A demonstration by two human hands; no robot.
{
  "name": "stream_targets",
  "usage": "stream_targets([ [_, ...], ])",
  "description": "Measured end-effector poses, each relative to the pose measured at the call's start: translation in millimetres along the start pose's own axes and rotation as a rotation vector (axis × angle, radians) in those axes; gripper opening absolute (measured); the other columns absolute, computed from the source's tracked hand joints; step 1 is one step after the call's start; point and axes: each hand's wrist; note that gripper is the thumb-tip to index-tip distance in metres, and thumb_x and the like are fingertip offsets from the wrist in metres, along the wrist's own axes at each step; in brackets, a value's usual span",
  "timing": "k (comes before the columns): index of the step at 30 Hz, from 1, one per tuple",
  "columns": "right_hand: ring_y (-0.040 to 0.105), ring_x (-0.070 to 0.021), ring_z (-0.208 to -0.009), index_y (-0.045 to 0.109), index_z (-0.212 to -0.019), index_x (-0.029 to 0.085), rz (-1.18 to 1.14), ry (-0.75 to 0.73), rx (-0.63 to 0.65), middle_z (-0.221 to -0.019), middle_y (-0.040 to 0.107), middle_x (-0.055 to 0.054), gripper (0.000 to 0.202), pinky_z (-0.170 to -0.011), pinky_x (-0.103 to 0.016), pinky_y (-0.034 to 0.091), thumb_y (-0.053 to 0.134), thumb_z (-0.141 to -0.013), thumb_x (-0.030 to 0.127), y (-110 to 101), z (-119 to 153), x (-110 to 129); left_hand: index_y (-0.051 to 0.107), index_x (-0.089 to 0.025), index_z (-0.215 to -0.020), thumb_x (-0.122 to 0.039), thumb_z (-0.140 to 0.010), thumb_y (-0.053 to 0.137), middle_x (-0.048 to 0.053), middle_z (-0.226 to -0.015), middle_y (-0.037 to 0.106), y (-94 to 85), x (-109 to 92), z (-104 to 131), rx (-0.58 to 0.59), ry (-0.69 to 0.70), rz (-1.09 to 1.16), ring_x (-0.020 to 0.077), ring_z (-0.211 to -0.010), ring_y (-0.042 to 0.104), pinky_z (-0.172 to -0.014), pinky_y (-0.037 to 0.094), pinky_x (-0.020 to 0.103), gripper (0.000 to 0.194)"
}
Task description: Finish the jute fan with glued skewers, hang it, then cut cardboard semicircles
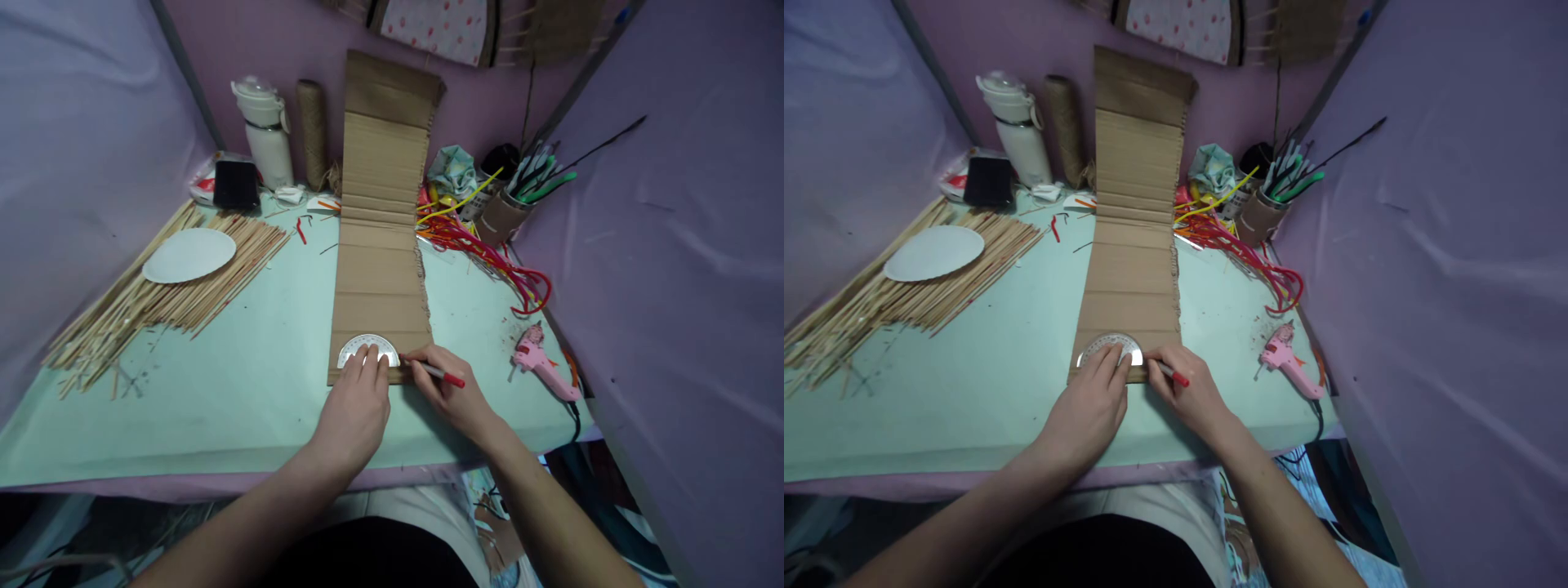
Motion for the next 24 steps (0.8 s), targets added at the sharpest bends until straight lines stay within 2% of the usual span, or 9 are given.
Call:
stream_targets([
  [5, 0.063, -0.0168, -0.075, 0.061, -0.094, 0.019, 0.076, -0.03, -0.033, -0.081, 0.067, -0.005, 0.013, -0.068, -0.028, 0.049, 0.048, -0.094, 0.018, 5.1, 11.8, 8.0, 0.053, 0.001, -0.13, -0.014, -0.089, 0.041, 0.026, -0.136, 0.052, -2.4, -0.2, -0.6, 0.004, 0.003, 0.025, 0.0365, -0.128, 0.047, -0.107, 0.037, 0.053, 0.045],
  [11, 0.063, -0.0166, -0.077, 0.061, -0.096, 0.019, 0.009, -0.028, -0.101, -0.084, 0.067, -0.005, 0.013, -0.07, -0.029, 0.05, 0.049, -0.094, 0.016, 5.5, 23.4, 14.0, 0.056, 0.001, -0.128, -0.014, -0.089, 0.042, 0.025, -0.134, 0.055, -6.2, -0.7, -1.1, -0.017, 0.017, -0.016, 0.0358, -0.126, 0.05, -0.105, 0.041, 0.049, 0.044],
  [13, 0.064, -0.0162, -0.081, 0.06, -0.1, 0.021, -0.039, -0.002, -0.16, -0.089, 0.068, -0.005, 0.014, -0.072, -0.029, 0.05, 0.049, -0.094, 0.015, 4.9, 26.9, 13.6, 0.056, 0.0, -0.127, -0.013, -0.088, 0.042, 0.024, -0.134, 0.056, -6.4, -0.4, -0.8, -0.023, 0.022, -0.027, 0.0354, -0.125, 0.05, -0.104, 0.041, 0.049, 0.044],
  [16, 0.064, -0.017, -0.087, 0.057, -0.117, 0.022, -0.034, -0.017, -0.221, -0.098, 0.069, -0.006, 0.025, -0.076, -0.031, 0.051, 0.047, -0.095, 0.013, 6.9, 28.6, 11.1, 0.056, 0.001, -0.127, -0.013, -0.088, 0.042, 0.025, -0.133, 0.056, -5.5, 0.3, -0.5, -0.048, 0.041, -0.042, 0.0362, -0.124, 0.051, -0.102, 0.042, 0.05, 0.044],
  [19, 0.062, -0.0199, -0.097, 0.052, -0.127, 0.022, 0.06, -0.044, -0.16, -0.109, 0.069, -0.008, 0.032, -0.081, -0.036, 0.05, 0.046, -0.096, 0.014, 13.0, 25.0, 9.5, 0.057, 0.002, -0.125, -0.013, -0.087, 0.043, 0.025, -0.131, 0.057, -4.0, 0.9, -0.9, -0.083, 0.051, -0.059, 0.0365, -0.123, 0.052, -0.101, 0.043, 0.049, 0.044],
  [24, 0.055, -0.0263, -0.114, 0.056, -0.126, 0.015, 0.312, -0.063, -0.016, -0.114, 0.069, -0.013, 0.03, -0.085, -0.04, 0.046, 0.045, -0.098, 0.02, 24.3, 19.1, 14.0, 0.057, 0.001, -0.124, -0.012, -0.086, 0.043, 0.023, -0.129, 0.059, -3.8, 0.2, -1.6, -0.09, 0.062, -0.075, 0.0341, -0.122, 0.053, -0.103, 0.043, 0.046, 0.043],
])
Point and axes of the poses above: each hand's wrist, its own z-axis away from the middle knuckle, its own y-axis out of the palm, x = y × z
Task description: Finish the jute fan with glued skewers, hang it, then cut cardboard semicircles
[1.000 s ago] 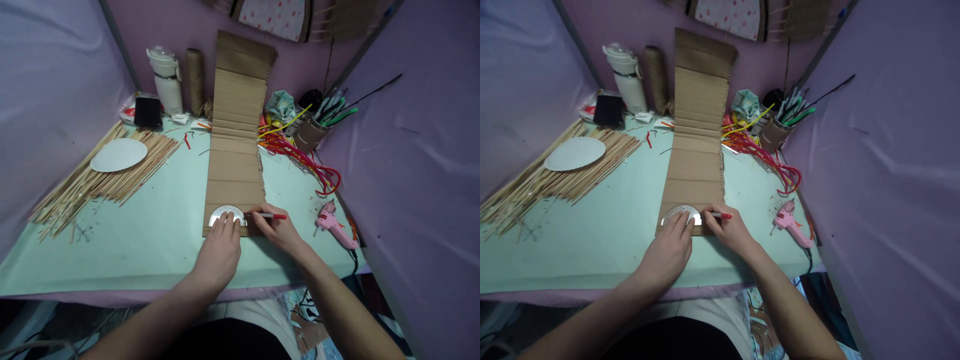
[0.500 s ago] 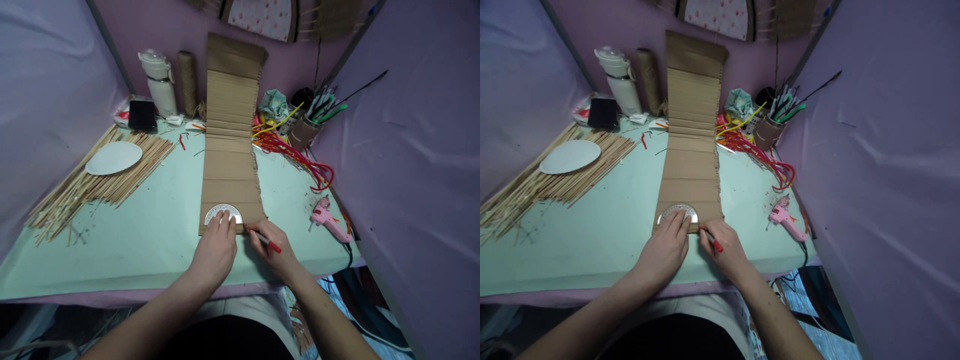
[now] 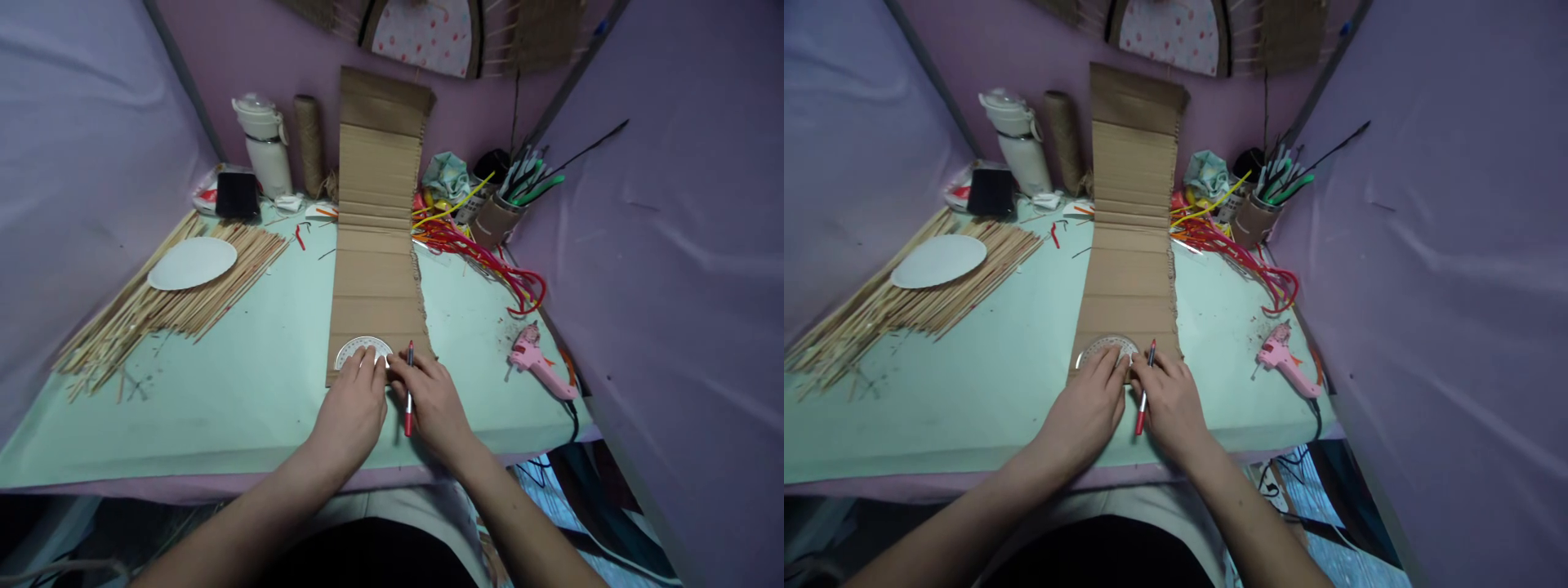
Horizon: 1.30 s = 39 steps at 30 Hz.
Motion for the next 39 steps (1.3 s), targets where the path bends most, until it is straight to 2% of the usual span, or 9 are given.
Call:
stream_targets([
  [6, 0.055, -0.0281, -0.112, 0.054, -0.129, 0.009, 0.219, -0.061, 0.065, -0.102, 0.072, -0.014, 0.034, -0.085, -0.041, 0.04, 0.048, -0.095, 0.013, 0.3, 0.8, 7.3, 0.053, -0.002, -0.127, -0.014, -0.091, 0.04, 0.022, -0.13, 0.058, -16.1, 11.2, -4.0, 0.108, 0.015, 0.158, 0.0304, -0.125, 0.05, -0.103, 0.041, 0.044, 0.04],
  [11, 0.057, -0.0287, -0.103, 0.055, -0.128, 0.008, 0.269, -0.082, 0.097, -0.093, 0.072, -0.015, 0.035, -0.084, -0.041, 0.037, 0.05, -0.093, 0.011, -1.8, -1.0, 8.2, 0.064, -0.016, -0.101, -0.021, -0.094, 0.041, 0.008, -0.099, 0.068, -31.0, 52.2, -33.0, 0.295, 0.056, 0.444, 0.02, -0.091, 0.062, -0.081, 0.048, 0.031, 0.025],
  [13, 0.057, -0.028, -0.103, 0.055, -0.126, 0.01, 0.271, -0.08, 0.101, -0.095, 0.072, -0.014, 0.033, -0.084, -0.04, 0.037, 0.048, -0.094, 0.012, -2.3, -1.1, 8.1, 0.066, -0.017, -0.092, -0.017, -0.089, 0.047, 0.007, -0.092, 0.068, -28.0, 71.2, -50.6, 0.366, 0.099, 0.477, 0.019, -0.085, 0.061, -0.075, 0.045, 0.028, 0.019],
  [15, 0.056, -0.0277, -0.104, 0.055, -0.126, 0.011, 0.264, -0.072, 0.104, -0.097, 0.072, -0.013, 0.032, -0.084, -0.04, 0.036, 0.048, -0.095, 0.013, -2.2, -0.6, 7.8, 0.067, -0.018, -0.093, -0.011, -0.082, 0.055, 0.005, -0.095, 0.067, -21.3, 86.8, -66.5, 0.427, 0.148, 0.528, 0.0173, -0.089, 0.06, -0.077, 0.043, 0.025, 0.018],
  [18, 0.056, -0.0279, -0.105, 0.053, -0.127, 0.011, 0.236, -0.056, 0.095, -0.098, 0.073, -0.012, 0.032, -0.084, -0.04, 0.035, 0.047, -0.097, 0.016, -1.4, 0.4, 7.5, 0.067, -0.021, -0.094, -0.013, -0.075, 0.065, 0.001, -0.092, 0.066, -12.0, 100.3, -80.8, 0.504, 0.186, 0.533, 0.0176, -0.094, 0.056, -0.081, 0.039, 0.026, 0.02],
  [23, 0.056, -0.0282, -0.106, 0.054, -0.127, 0.01, 0.206, -0.05, 0.082, -0.099, 0.073, -0.012, 0.031, -0.085, -0.04, 0.034, 0.047, -0.097, 0.016, 0.1, 1.5, 7.5, 0.067, -0.026, -0.101, -0.024, -0.078, 0.066, 0.003, -0.101, 0.06, -11.5, 104.6, -82.4, 0.554, 0.17, 0.51, 0.0214, -0.104, 0.051, -0.085, 0.035, 0.03, 0.023],
  [31, 0.057, -0.0264, -0.102, 0.052, -0.128, 0.014, 0.078, -0.023, 0.05, -0.106, 0.07, -0.012, 0.031, -0.085, -0.04, 0.034, 0.044, -0.099, 0.021, -0.3, 1.0, 5.1, 0.066, -0.027, -0.101, -0.025, -0.081, 0.064, 0.004, -0.101, 0.057, -11.0, 105.7, -81.6, 0.584, 0.182, 0.52, 0.0242, -0.108, 0.047, -0.087, 0.032, 0.035, 0.021],
  [35, 0.057, -0.0234, -0.09, 0.055, -0.125, 0.018, -0.167, 0.046, -0.029, -0.101, 0.065, -0.01, 0.032, -0.079, -0.038, 0.04, 0.043, -0.098, 0.03, -1.5, -4.4, 19.4, 0.065, -0.027, -0.103, -0.025, -0.081, 0.065, 0.004, -0.101, 0.055, -8.2, 105.5, -81.0, 0.573, 0.185, 0.515, 0.0249, -0.108, 0.047, -0.085, 0.032, 0.034, 0.022],
  [39, 0.059, -0.0194, -0.083, 0.062, -0.099, 0.021, -0.522, 0.155, -0.112, -0.087, 0.063, -0.005, 0.023, -0.073, -0.032, 0.045, 0.04, -0.098, 0.025, 7.2, -15.5, 39.2, 0.065, -0.027, -0.101, -0.026, -0.081, 0.064, 0.004, -0.099, 0.055, -7.5, 105.9, -81.1, 0.575, 0.191, 0.512, 0.0244, -0.107, 0.046, -0.084, 0.031, 0.033, 0.021],
])
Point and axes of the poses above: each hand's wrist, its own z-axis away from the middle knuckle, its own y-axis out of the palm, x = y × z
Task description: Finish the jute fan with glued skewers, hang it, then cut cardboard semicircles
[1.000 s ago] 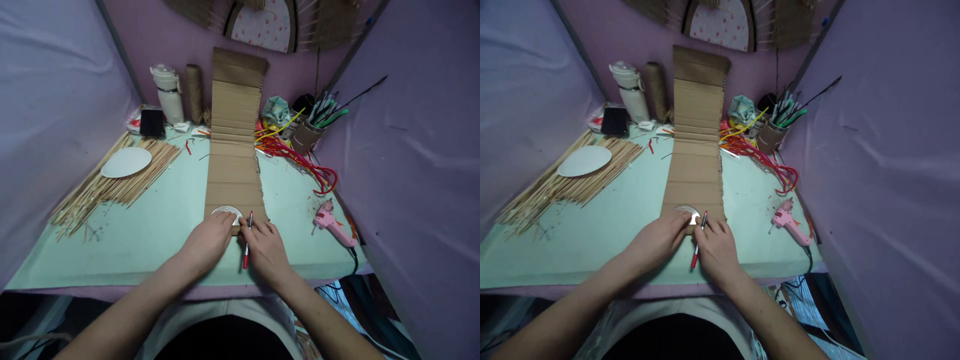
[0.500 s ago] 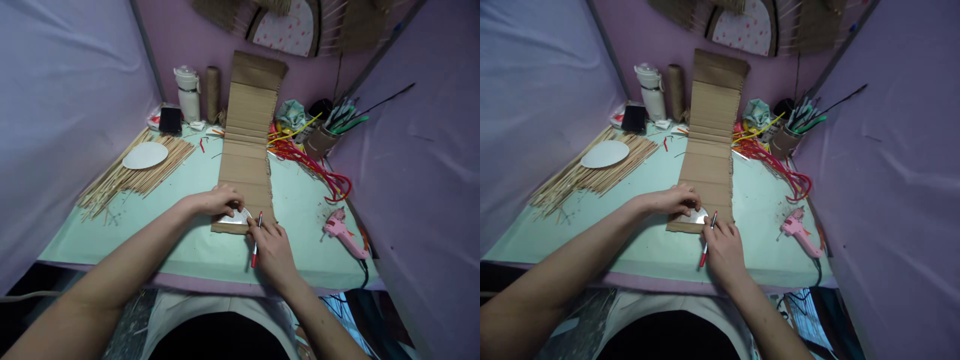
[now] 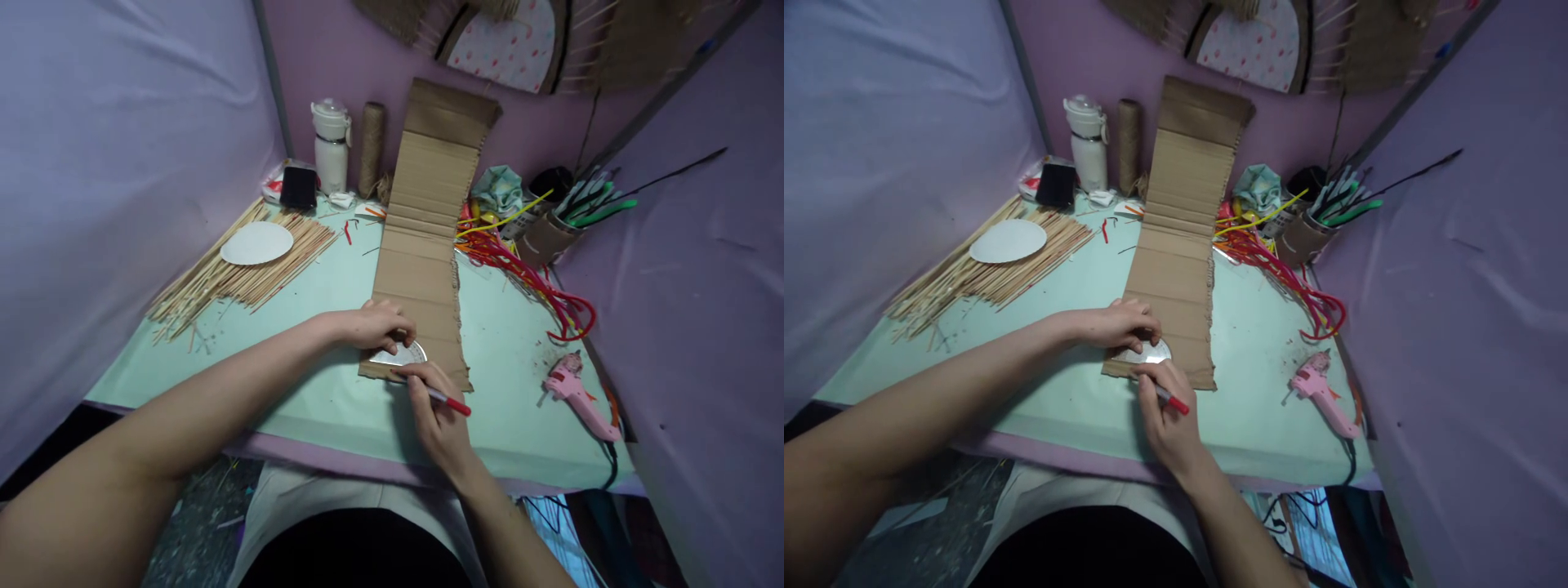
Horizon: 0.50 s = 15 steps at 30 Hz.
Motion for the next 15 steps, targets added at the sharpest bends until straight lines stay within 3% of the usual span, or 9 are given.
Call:
stream_targets([
  [6, 0.06, -0.0165, -0.074, 0.059, -0.088, 0.021, -0.106, 0.096, 0.0, -0.082, 0.065, -0.002, 0.016, -0.068, -0.028, 0.045, 0.046, -0.096, 0.027, 22.7, -8.8, -2.7, 0.065, -0.028, -0.102, -0.029, -0.081, 0.062, 0.003, -0.098, 0.054, 1.8, 5.2, -0.5, -0.001, 0.041, 0.0, 0.0245, -0.105, 0.045, -0.085, 0.029, 0.034, 0.021],
  [15, 0.062, -0.0178, -0.077, 0.063, -0.09, 0.02, -0.036, 0.045, 0.024, -0.082, 0.067, -0.004, 0.02, -0.071, -0.03, 0.047, 0.047, -0.096, 0.03, 25.6, -7.9, -4.3, 0.065, -0.027, -0.103, -0.028, -0.08, 0.062, 0.004, -0.097, 0.054, 2.3, 7.2, -1.5, 0.007, 0.05, -0.002, 0.0249, -0.104, 0.045, -0.085, 0.03, 0.034, 0.023],
])
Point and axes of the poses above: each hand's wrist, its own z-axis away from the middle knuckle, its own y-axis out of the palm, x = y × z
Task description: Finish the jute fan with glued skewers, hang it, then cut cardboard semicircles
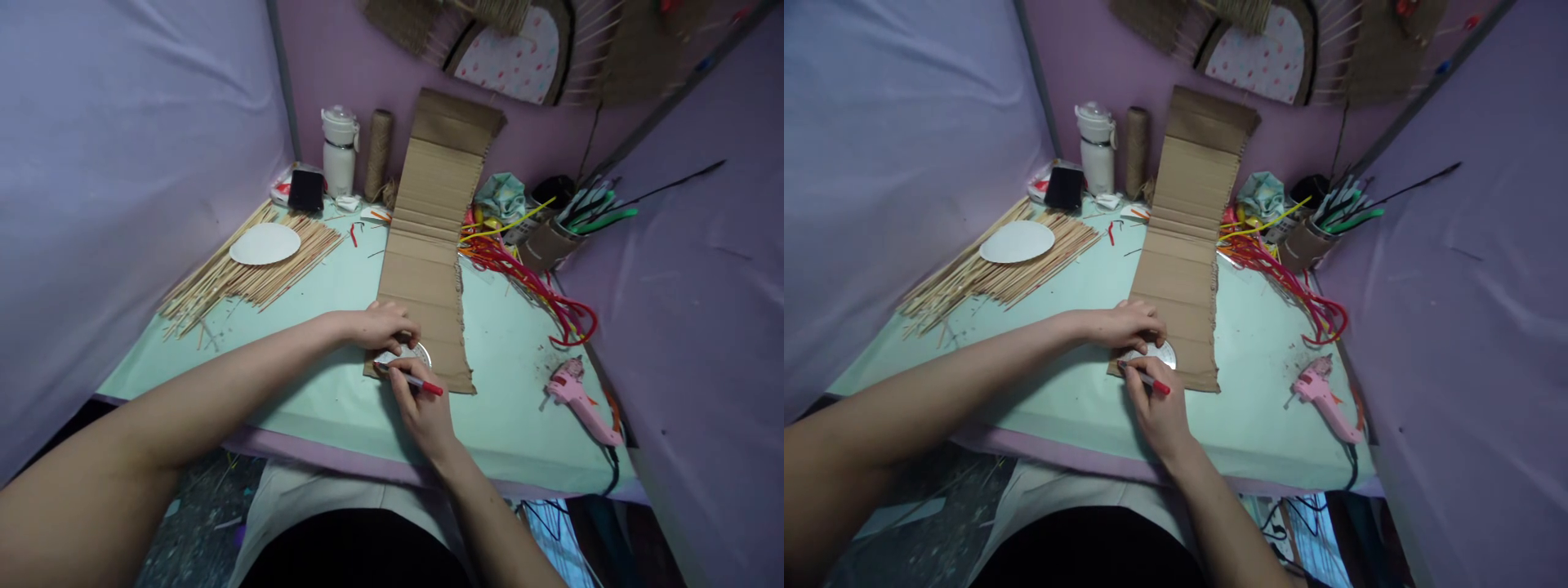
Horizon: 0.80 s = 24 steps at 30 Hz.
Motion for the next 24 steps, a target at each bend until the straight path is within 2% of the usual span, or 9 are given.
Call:
stream_targets([
  [12, 0.065, -0.0182, -0.08, 0.064, -0.091, 0.02, 0.023, -0.045, 0.0, -0.085, 0.07, -0.004, 0.015, -0.075, -0.031, 0.049, 0.051, -0.095, 0.026, 1.4, 0.9, -3.4, 0.063, -0.027, -0.103, -0.027, -0.081, 0.063, 0.004, -0.101, 0.054, -5.8, -9.6, 1.9, 0.03, -0.057, -0.014, 0.0248, -0.108, 0.044, -0.085, 0.029, 0.034, 0.022],
  [24, 0.063, -0.0172, -0.073, 0.064, -0.085, 0.019, 0.03, 0.081, -0.022, -0.081, 0.07, -0.004, 0.022, -0.069, -0.027, 0.046, 0.049, -0.095, 0.031, -17.7, 5.6, -6.2, 0.063, -0.027, -0.106, -0.027, -0.084, 0.061, 0.005, -0.102, 0.053, -5.2, -9.0, 1.2, 0.034, -0.048, -0.034, 0.0247, -0.108, 0.045, -0.084, 0.03, 0.033, 0.022],
])
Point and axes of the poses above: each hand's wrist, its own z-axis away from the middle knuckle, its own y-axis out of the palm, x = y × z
